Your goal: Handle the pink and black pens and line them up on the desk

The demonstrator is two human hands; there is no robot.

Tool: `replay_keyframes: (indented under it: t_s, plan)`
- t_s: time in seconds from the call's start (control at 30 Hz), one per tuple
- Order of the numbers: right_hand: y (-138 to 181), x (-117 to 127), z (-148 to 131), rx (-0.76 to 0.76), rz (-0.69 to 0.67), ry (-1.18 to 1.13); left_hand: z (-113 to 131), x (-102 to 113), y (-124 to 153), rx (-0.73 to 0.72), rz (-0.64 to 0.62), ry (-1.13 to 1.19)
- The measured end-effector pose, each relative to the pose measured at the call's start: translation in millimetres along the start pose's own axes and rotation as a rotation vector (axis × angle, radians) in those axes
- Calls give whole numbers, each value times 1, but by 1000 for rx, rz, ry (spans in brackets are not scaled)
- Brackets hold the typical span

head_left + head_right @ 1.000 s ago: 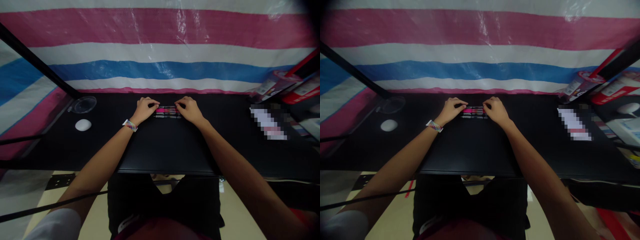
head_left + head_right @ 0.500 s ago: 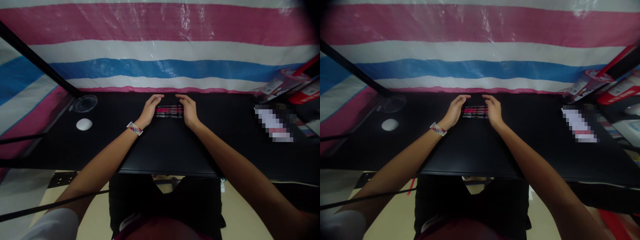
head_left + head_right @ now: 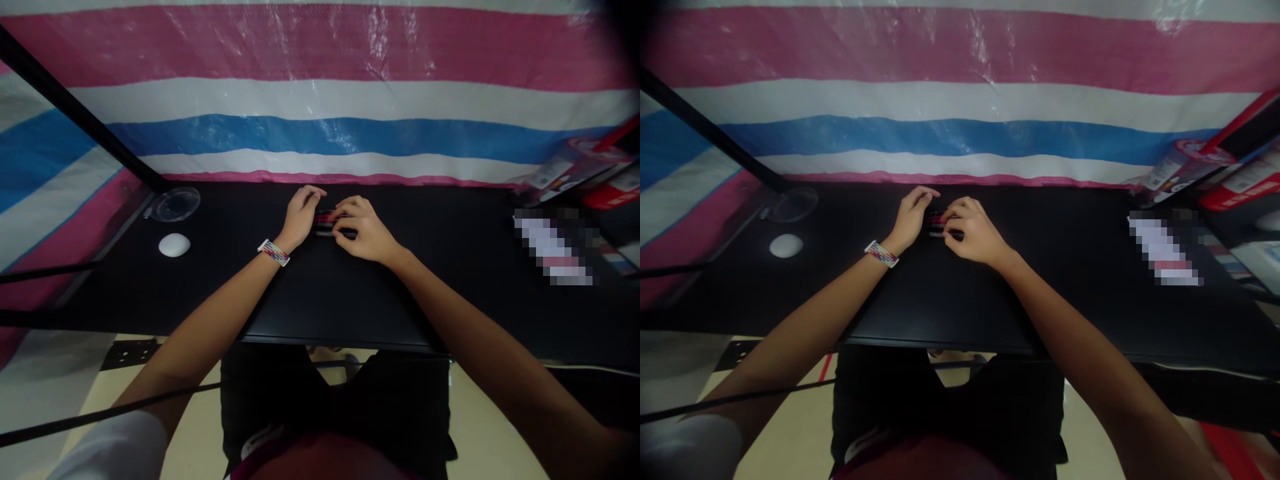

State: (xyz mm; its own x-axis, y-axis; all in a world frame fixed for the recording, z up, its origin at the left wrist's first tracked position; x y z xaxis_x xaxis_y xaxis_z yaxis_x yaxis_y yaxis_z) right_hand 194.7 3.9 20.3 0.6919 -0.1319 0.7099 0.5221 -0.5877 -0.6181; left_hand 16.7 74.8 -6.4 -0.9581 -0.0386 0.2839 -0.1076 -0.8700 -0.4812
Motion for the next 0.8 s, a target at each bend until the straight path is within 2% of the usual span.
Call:
replay_keyframes:
  t_s: [0.17, 0.27, 0.33, 0.43, 0.57, 0.7, 0.8]
  plan:
    - [-1, 2, 1, -31, -116, 70, 0, -1, -1, -22, 20, 28]
    - [-1, 0, -1, -24, -207, 72, 6, 0, 1, -42, 19, 39]
    - [-1, 0, -1, -18, -214, 47, 14, 1, 2, -69, -1, 42]
    - [-2, 3, 3, -40, -112, -20, 27, 0, 5, -136, -93, 5]
    - [0, 12, 23, -180, 114, -121, 37, -7, 8, -227, -242, -175]
    - [5, 16, 48, -430, 216, -272, 37, -6, 8, -209, -200, -174]
    - [10, 18, 67, -654, 294, -536, 32, -1, 6, -150, -132, -61]
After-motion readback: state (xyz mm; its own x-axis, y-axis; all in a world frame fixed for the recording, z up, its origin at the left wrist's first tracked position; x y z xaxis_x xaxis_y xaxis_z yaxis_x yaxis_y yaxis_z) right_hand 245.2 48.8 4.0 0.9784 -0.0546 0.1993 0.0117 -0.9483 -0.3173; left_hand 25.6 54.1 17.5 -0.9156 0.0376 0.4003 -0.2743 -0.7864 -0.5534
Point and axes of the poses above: each hand's wrist, its own y-axis away from the middle knuckle, its own x-axis out of the back of the hand, z = x × y, the point moved 5 cm from there along -y, towards the middle knuckle, and after that the axes turned 1 degree about y, right-handed, at the moved point
